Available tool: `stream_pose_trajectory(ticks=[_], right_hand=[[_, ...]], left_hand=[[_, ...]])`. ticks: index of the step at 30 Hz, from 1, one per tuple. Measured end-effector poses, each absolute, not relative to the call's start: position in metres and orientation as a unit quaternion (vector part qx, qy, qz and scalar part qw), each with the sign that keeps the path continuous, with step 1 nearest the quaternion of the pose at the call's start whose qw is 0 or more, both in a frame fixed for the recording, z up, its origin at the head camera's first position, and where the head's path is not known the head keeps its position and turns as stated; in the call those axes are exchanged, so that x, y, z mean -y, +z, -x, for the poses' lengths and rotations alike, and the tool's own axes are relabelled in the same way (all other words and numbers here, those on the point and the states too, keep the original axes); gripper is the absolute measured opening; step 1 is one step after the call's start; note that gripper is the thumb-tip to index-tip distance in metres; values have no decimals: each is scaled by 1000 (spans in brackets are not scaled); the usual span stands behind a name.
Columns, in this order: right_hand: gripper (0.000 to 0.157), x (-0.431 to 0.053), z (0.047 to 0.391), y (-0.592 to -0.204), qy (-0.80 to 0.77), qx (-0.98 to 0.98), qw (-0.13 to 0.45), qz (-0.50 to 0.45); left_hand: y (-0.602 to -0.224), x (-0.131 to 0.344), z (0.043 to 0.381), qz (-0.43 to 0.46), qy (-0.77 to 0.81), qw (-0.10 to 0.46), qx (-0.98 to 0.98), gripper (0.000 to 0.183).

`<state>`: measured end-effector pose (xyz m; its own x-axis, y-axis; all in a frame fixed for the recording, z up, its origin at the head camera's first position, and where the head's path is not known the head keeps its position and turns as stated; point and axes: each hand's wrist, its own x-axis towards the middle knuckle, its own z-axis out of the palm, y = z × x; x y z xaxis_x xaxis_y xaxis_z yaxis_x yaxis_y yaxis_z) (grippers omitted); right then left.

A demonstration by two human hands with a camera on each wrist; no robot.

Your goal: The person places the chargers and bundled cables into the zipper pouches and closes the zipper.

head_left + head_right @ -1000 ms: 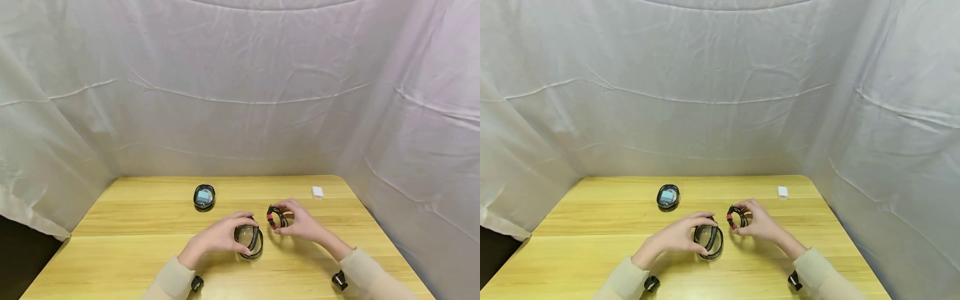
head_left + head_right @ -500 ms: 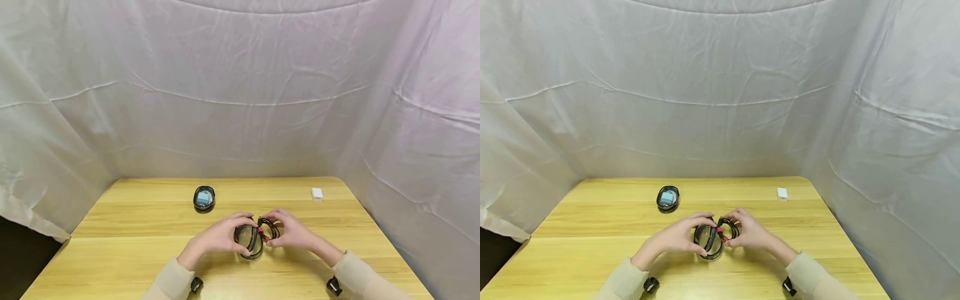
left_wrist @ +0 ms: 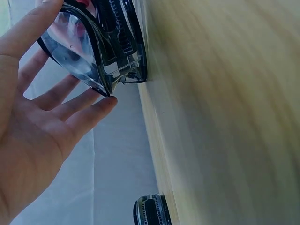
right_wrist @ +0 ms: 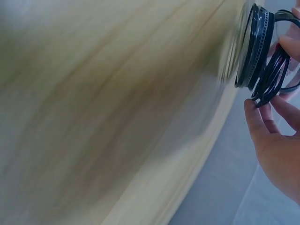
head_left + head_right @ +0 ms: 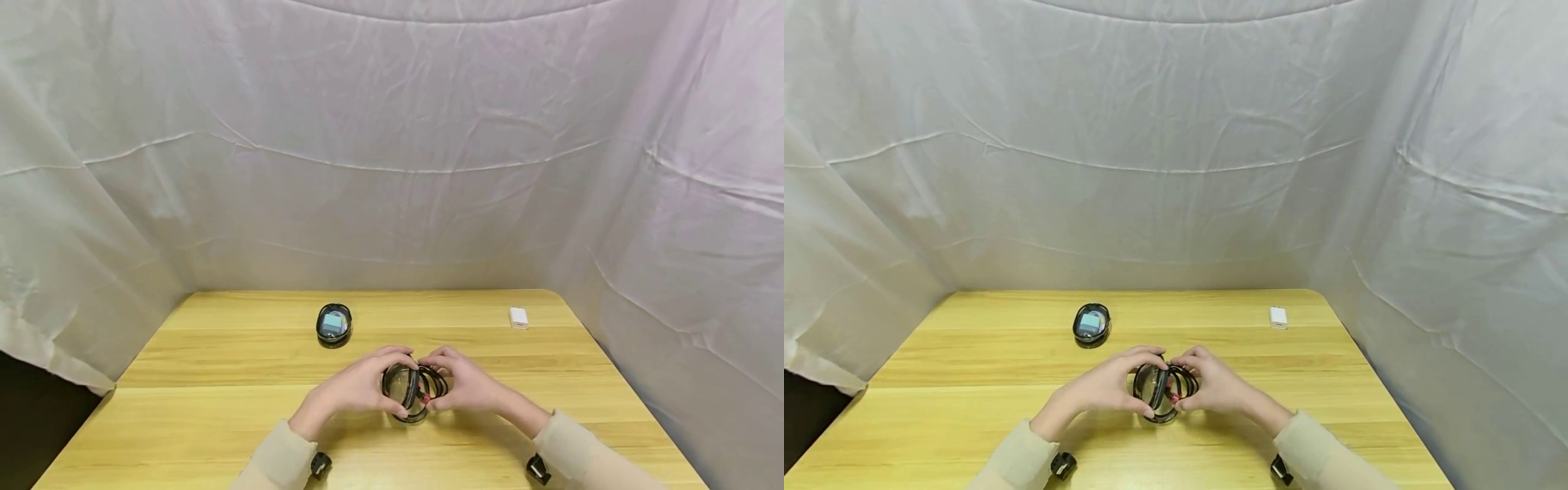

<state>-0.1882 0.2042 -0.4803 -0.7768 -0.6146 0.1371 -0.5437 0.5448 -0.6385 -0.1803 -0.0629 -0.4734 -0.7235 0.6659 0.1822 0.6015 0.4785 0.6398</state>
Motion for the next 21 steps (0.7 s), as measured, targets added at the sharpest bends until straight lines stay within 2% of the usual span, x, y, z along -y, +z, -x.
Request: stream_pose_trajectory(ticks=[11,21], right_hand=[[75,-193,187,-480,-340,-881,60,323],[72,-184,193,-488,-292,-897,38,330]], left_hand=[[-471,62,179,-371,356,48,-856,69],[-474,63,182,-365,369,49,-853,70]])
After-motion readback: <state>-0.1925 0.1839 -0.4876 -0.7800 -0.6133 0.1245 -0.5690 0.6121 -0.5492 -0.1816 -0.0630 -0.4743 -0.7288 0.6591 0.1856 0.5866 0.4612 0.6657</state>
